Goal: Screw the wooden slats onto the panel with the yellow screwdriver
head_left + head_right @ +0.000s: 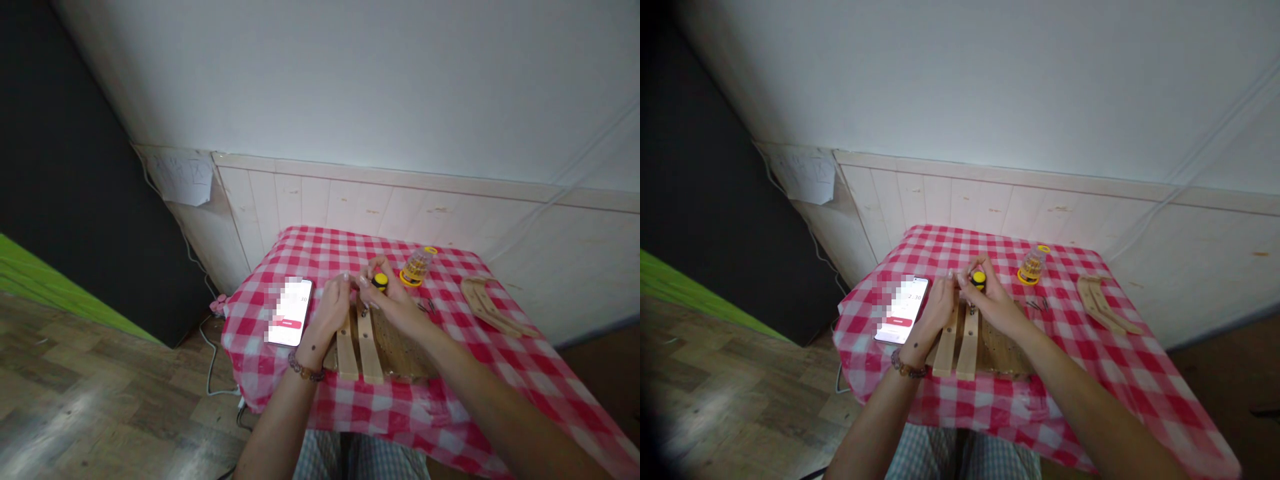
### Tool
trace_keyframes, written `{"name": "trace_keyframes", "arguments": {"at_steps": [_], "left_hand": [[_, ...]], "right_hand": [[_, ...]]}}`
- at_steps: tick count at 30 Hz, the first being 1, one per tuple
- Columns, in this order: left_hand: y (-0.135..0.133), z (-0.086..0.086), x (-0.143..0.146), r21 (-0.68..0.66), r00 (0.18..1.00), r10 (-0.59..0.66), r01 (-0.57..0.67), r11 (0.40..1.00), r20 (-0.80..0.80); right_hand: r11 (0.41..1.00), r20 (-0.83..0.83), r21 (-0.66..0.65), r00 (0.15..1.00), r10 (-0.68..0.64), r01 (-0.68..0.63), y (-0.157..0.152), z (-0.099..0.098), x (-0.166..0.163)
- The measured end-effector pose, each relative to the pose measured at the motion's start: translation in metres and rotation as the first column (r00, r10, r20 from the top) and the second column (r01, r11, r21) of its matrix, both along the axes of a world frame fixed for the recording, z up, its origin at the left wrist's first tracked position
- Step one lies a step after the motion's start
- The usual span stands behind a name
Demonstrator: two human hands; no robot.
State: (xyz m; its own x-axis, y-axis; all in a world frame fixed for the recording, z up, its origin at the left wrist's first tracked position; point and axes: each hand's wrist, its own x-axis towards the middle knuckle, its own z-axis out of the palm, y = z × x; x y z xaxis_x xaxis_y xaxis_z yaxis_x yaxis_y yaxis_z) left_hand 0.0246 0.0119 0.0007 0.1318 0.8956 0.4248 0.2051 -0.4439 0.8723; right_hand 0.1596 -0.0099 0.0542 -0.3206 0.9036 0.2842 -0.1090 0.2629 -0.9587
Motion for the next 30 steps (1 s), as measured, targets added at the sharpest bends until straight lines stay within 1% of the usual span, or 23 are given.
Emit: {"name": "trace_keyframes", "arguments": {"at_steps": [2, 5, 7, 10, 12, 16, 18, 23, 28, 30], "left_hand": [[0.0, 0.001, 0.0, -0.007, 1.0, 0.003, -0.004, 1.0, -0.001], [-0.001, 0.003, 0.0, -0.021, 1.0, 0.001, -0.001, 1.0, -0.006], [-0.003, 0.005, 0.0, -0.024, 1.0, 0.001, -0.002, 1.0, -0.008], [-0.004, 0.007, -0.001, -0.021, 1.0, 0.006, -0.006, 1.0, -0.013], [-0.003, 0.006, -0.001, -0.019, 1.0, 0.014, -0.014, 1.0, -0.018], [0.001, 0.001, 0.0, -0.02, 0.999, 0.028, -0.029, 0.999, -0.034], [0.002, -0.002, 0.0, -0.022, 0.999, 0.032, -0.033, 0.999, -0.043], [0.001, -0.004, 0.0, -0.024, 0.996, 0.07, -0.071, 0.997, -0.054], [-0.002, 0.002, 0.0, -0.004, 0.998, 0.051, -0.051, 0.999, -0.047], [-0.001, 0.003, 0.001, 0.004, 0.998, 0.052, -0.052, 0.999, -0.046]], "right_hand": [[0.999, 0.027, 0.007, 0.999, 0.041, -0.041, -0.002, 0.0, -0.002], [0.997, 0.023, -0.023, 0.997, 0.074, -0.073, -0.004, 0.002, -0.006], [0.998, 0.031, -0.041, 0.998, 0.057, -0.055, -0.004, 0.003, -0.008], [0.999, 0.047, -0.034, 0.999, 0.025, -0.023, -0.002, 0.004, -0.007], [1.0, 0.06, 0.004, 0.998, 0.021, -0.021, -0.002, 0.005, -0.004], [0.99, 0.151, 0.142, 0.988, -0.011, -0.011, -0.002, 0.012, 0.003], [0.985, 0.188, 0.172, 0.982, -0.021, -0.012, -0.003, 0.014, 0.006], [0.99, 0.188, 0.138, 0.982, 0.003, -0.03, 0.0, 0.009, 0.013], [0.987, 0.202, 0.141, 0.978, 0.042, -0.072, 0.002, 0.004, 0.013], [0.99, 0.22, 0.127, 0.975, 0.026, -0.055, 0.001, 0.003, 0.01]]}}
